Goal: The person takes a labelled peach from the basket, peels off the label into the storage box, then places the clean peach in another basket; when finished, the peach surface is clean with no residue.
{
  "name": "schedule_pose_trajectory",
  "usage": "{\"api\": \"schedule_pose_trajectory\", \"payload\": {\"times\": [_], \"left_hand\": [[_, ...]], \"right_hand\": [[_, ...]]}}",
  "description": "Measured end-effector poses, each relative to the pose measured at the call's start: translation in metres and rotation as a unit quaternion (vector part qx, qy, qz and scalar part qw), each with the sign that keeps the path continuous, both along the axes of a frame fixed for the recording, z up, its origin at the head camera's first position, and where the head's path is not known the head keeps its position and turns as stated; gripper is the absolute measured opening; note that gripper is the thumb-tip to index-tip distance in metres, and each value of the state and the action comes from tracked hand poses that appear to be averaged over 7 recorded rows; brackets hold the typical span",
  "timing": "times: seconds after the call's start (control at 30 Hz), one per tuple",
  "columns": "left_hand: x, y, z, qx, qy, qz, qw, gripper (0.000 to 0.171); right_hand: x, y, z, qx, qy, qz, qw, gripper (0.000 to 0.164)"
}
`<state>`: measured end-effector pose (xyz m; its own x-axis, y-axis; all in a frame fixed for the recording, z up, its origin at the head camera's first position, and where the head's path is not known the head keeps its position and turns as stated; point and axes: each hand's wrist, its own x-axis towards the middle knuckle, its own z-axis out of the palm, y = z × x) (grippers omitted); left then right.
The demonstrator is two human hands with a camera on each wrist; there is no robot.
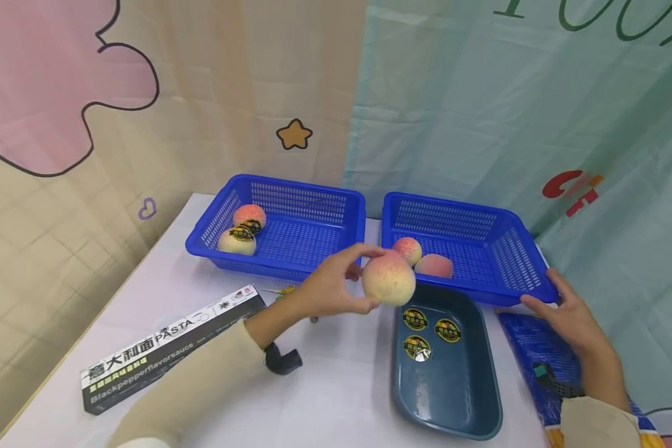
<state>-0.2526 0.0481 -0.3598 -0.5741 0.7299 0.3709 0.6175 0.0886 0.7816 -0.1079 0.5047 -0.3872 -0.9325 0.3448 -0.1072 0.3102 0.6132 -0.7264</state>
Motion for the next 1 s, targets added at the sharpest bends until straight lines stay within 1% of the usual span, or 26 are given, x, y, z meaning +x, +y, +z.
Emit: {"api": "schedule_pose_trajectory", "payload": {"times": [0.03,0.1,0.13,0.17,0.2,0.23,0.27,0.33,0.4,0.43,0.5,0.57,0.6,0.67,0.73,0.83,0.9,1.0], "left_hand": [[-0.008,0.013,0.016,-0.001,0.013,-0.001,0.9999,0.081],[-0.027,0.042,0.044,-0.015,0.038,0.005,0.9992,0.079],[-0.038,0.059,0.054,-0.027,0.052,0.012,0.9982,0.078],[-0.05,0.075,0.062,-0.042,0.069,0.023,0.9964,0.077],[-0.061,0.09,0.067,-0.063,0.082,0.035,0.994,0.075],[-0.072,0.105,0.07,-0.086,0.096,0.048,0.9905,0.073],[-0.082,0.119,0.071,-0.115,0.111,0.061,0.9852,0.071],[-0.099,0.142,0.068,-0.179,0.143,0.087,0.9696,0.069],[-0.109,0.159,0.063,-0.237,0.162,0.103,0.9525,0.068],[-0.113,0.165,0.06,-0.256,0.166,0.11,0.9458,0.068],[-0.117,0.174,0.055,-0.287,0.161,0.124,0.9362,0.067],[-0.119,0.179,0.049,-0.306,0.145,0.142,0.9301,0.067],[-0.119,0.182,0.046,-0.313,0.135,0.149,0.9282,0.066],[-0.118,0.19,0.04,-0.332,0.124,0.157,0.9216,0.066],[-0.116,0.199,0.034,-0.356,0.124,0.158,0.9128,0.066],[-0.114,0.212,0.026,-0.387,0.128,0.145,0.9018,0.066],[-0.113,0.219,0.022,-0.399,0.123,0.141,0.8976,0.066],[-0.114,0.224,0.02,-0.412,0.113,0.145,0.8925,0.073]], "right_hand": [[0.001,0.001,0.001,-0.001,0.0,-0.001,1.0,0.104],[0.001,0.004,0.003,-0.001,0.002,-0.002,1.0,0.104],[0.001,0.005,0.003,-0.003,0.003,-0.001,1.0,0.103],[0.001,0.006,0.004,-0.001,0.002,-0.004,1.0,0.104],[0.001,0.006,0.003,0.002,0.001,-0.006,1.0,0.104],[0.001,0.006,0.003,0.004,-0.003,-0.009,1.0,0.104],[0.001,0.006,0.001,0.006,-0.006,-0.012,1.0,0.105],[0.001,0.005,-0.002,0.009,-0.009,-0.019,1.0,0.105],[0.001,0.003,-0.005,0.013,-0.008,-0.024,1.0,0.106],[0.001,0.002,-0.006,0.013,-0.003,-0.025,1.0,0.105],[0.0,0.0,-0.008,0.013,0.008,-0.024,1.0,0.105],[-0.004,-0.004,-0.01,0.011,0.017,-0.019,1.0,0.104],[-0.005,-0.006,-0.011,0.01,0.022,-0.016,1.0,0.104],[-0.005,-0.008,-0.011,0.008,0.025,-0.012,1.0,0.104],[-0.002,-0.007,-0.011,0.008,0.027,-0.01,1.0,0.103],[0.003,-0.005,-0.011,0.005,0.03,-0.012,0.999,0.102],[0.005,-0.003,-0.012,0.002,0.033,-0.01,0.999,0.102],[0.003,-0.002,-0.013,-0.004,0.038,-0.01,0.999,0.102]]}}
